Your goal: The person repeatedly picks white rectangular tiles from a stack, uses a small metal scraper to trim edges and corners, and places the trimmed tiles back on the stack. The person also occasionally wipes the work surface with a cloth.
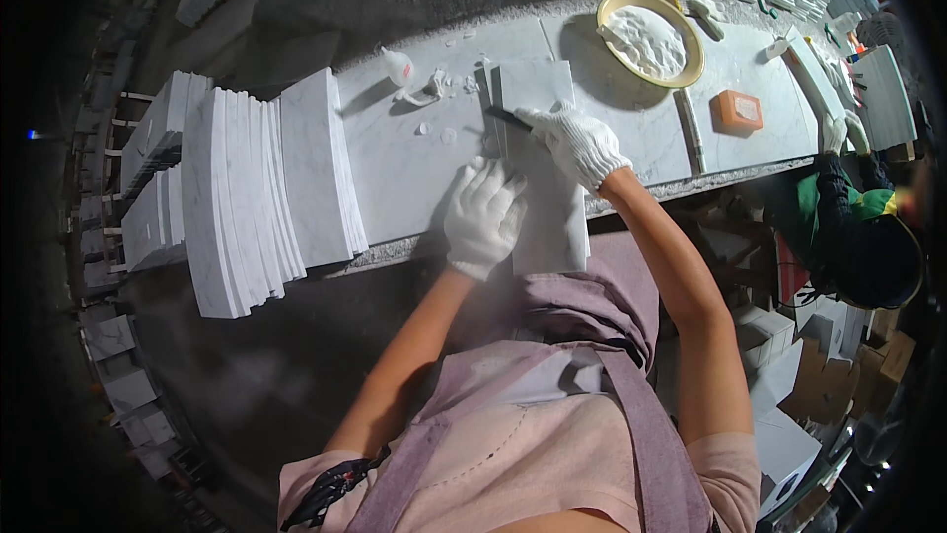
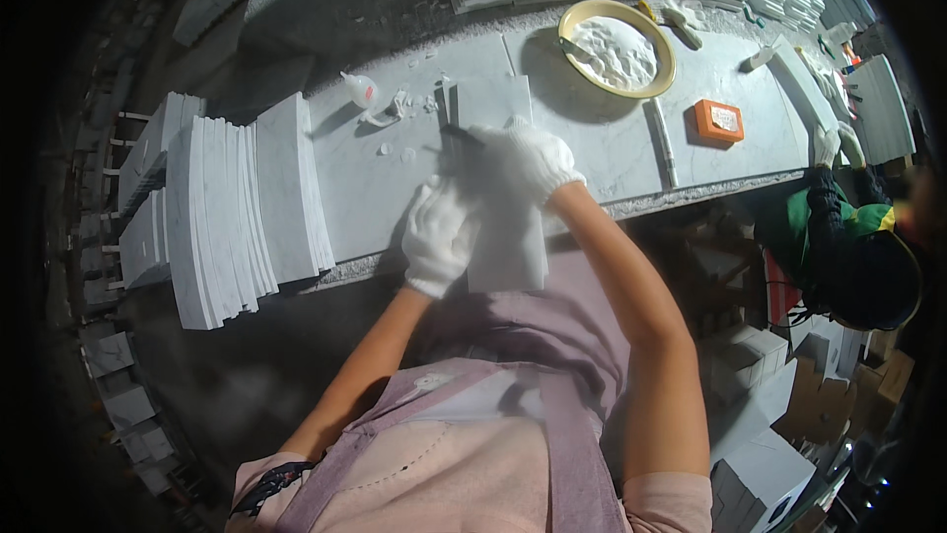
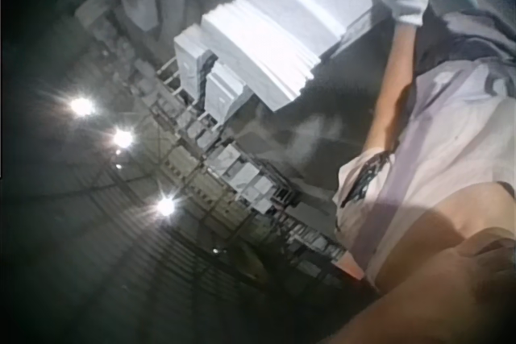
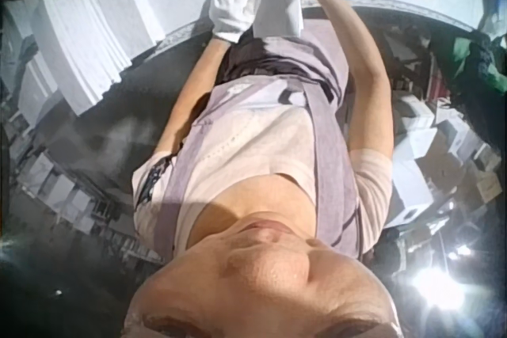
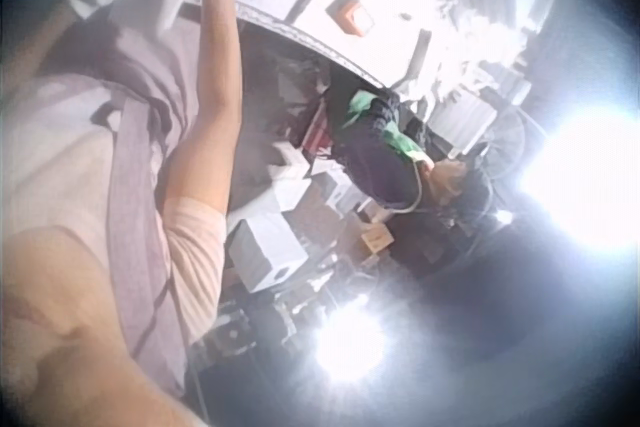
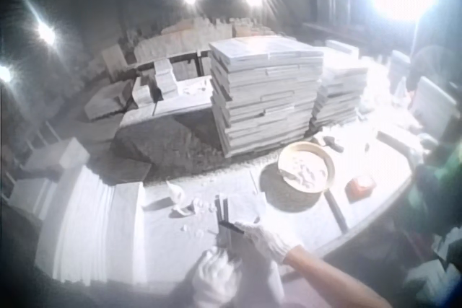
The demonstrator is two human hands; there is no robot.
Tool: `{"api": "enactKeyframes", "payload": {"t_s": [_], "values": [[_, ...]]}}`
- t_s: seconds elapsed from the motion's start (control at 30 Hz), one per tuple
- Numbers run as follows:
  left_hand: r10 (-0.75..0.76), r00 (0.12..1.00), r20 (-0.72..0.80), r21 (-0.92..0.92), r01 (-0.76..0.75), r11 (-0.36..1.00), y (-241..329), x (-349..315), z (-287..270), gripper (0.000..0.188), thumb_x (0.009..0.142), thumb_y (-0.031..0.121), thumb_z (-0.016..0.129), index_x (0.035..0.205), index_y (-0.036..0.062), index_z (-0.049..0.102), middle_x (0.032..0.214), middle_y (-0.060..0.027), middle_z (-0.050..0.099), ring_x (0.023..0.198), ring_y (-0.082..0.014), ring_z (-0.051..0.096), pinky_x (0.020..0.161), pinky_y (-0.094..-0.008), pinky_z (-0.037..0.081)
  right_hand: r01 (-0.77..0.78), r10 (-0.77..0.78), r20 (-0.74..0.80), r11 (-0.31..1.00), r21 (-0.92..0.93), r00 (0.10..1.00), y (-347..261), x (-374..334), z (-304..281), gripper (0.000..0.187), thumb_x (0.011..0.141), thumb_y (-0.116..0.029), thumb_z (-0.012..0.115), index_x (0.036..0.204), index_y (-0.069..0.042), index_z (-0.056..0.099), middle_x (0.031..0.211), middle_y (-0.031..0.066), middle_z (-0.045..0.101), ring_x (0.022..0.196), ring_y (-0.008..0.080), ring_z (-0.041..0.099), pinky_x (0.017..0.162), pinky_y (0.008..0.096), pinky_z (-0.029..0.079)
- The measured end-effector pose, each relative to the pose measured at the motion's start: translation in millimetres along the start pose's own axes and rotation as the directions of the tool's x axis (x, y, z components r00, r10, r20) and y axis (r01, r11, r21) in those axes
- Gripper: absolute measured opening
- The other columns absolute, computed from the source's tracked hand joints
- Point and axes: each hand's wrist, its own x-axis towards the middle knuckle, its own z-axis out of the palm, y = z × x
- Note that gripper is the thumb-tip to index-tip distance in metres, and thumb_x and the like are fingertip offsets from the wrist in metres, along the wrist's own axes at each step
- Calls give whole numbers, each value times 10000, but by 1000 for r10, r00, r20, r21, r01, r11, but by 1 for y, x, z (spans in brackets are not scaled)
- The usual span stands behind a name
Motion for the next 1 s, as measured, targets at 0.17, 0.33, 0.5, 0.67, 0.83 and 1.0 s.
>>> {"api": "enactKeyframes", "payload": {"t_s": [0.17,0.33,0.5,0.67,0.83,1.0], "values": [[-112,990,-82,-148,99,984,-2,-5,-17,183,952,162,719,1081,43,770,1196,-137,726,1117,-369,690,1078,-526,517,110,-130,35,931,347,991,26,-92,-4,460,1028,-117,629,1486,-150,640,937,134,679,738,251,613,678,354,524],[-151,983,-101,-107,141,984,-8,-12,-47,242,949,185,710,1130,33,764,1195,-155,723,1146,-365,683,1112,-540,500,-305,435,174,251,919,883,41,-212,-11,617,1045,-190,650,1602,-3,460,1230,39,748,670,7,507,557,196,420],[3,997,78,-59,2,998,0,20,-31,292,906,180,727,1173,65,750,1254,-111,704,1254,-340,635,1159,-547,451,-364,488,340,-50,930,804,31,-259,47,323,1050,-208,631,1289,9,643,804,-43,554,651,36,509,552,203,410],[98,980,173,110,-118,987,-12,81,4,408,900,357,750,1226,112,748,1227,-71,689,1240,-303,605,1215,-521,376,-190,464,272,-216,958,843,23,-234,76,372,1035,-313,729,1242,-21,628,766,3,561,577,93,512,497,238,378],[41,906,421,182,-129,975,-22,106,12,397,875,354,752,1198,122,743,1246,-68,699,1258,-288,613,1216,-503,379,-238,503,273,-135,962,820,30,-226,70,373,1052,-326,703,1256,-22,627,721,11,568,524,95,480,480,248,372],[50,872,488,127,-127,984,-15,103,-7,340,912,361,711,1175,150,759,1131,-66,716,1191,-278,645,1220,-498,377,-227,472,262,-132,965,841,30,-223,74,384,1049,-318,706,1252,-3,619,727,6,570,530,88,491,476,241,369]]}}
